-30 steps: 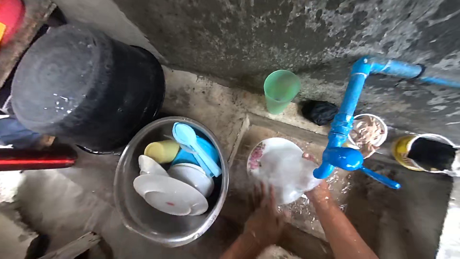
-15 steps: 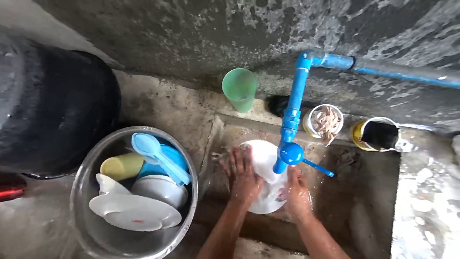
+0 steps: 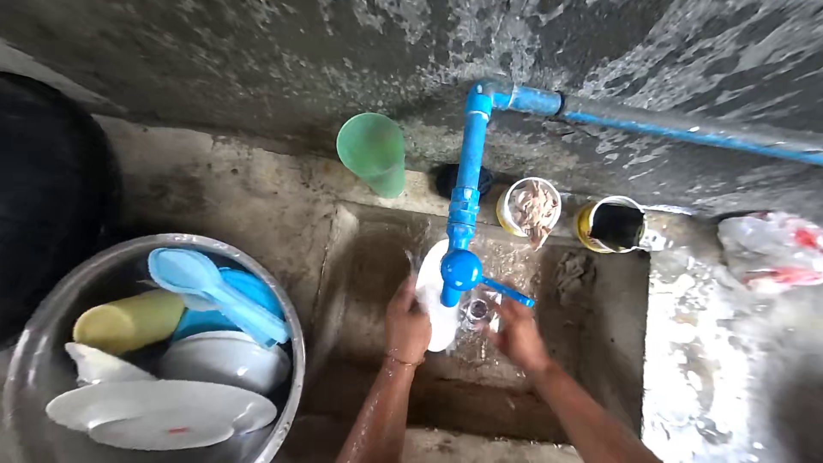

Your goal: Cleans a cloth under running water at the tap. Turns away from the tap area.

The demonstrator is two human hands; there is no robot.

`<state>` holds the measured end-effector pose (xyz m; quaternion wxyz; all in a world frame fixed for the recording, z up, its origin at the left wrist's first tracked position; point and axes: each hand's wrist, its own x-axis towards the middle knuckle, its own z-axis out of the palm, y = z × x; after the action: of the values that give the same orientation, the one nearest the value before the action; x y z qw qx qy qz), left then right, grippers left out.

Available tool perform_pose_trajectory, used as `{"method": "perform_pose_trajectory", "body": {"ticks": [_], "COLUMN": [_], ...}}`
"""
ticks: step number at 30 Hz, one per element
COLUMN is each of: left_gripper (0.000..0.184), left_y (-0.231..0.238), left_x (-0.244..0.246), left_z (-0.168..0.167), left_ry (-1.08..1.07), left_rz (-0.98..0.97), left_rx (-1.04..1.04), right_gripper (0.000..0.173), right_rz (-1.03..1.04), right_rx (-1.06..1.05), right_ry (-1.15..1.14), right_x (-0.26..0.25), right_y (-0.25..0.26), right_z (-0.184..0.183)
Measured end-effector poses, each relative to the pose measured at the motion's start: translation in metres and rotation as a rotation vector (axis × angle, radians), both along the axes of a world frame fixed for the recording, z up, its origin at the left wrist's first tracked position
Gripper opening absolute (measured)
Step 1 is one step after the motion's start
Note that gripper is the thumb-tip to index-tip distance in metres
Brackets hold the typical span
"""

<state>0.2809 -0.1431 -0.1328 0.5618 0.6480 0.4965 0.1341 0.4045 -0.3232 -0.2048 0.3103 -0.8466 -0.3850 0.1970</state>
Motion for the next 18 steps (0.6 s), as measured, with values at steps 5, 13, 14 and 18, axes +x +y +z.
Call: {"method": "perform_pose_trajectory", "body": {"ticks": [5, 13, 14, 18], "left_gripper": [0.032, 0.031, 0.032, 0.028], "left_y": [0.023, 0.056, 0.068, 0.108], "left_x": [-0.031, -0.160, -0.188, -0.274], "left_z": [0.046, 0.186, 0.200, 0.236], "left_ry": [0.161, 0.168, 0.214, 0.198], "left_rz": [-0.495, -0.329, -0.357, -0.408], "left_rx": [0.075, 0.441, 0.465, 0.485], "right_gripper": [0.080, 0.047, 0.043, 0.029], "right_rz": [-0.537, -0.277, -0.296, -0.632], "right_rx": [-0.653, -0.337, -0.270, 0.142], "right_ry": [0.096, 0.399, 0.585, 1.473], "right_x": [0.116, 0.041, 0.028, -0.023], "right_y": [-0.040, 0.029, 0.044, 0.087], "right_z": [-0.036, -0.063, -0.061, -0.050]}}
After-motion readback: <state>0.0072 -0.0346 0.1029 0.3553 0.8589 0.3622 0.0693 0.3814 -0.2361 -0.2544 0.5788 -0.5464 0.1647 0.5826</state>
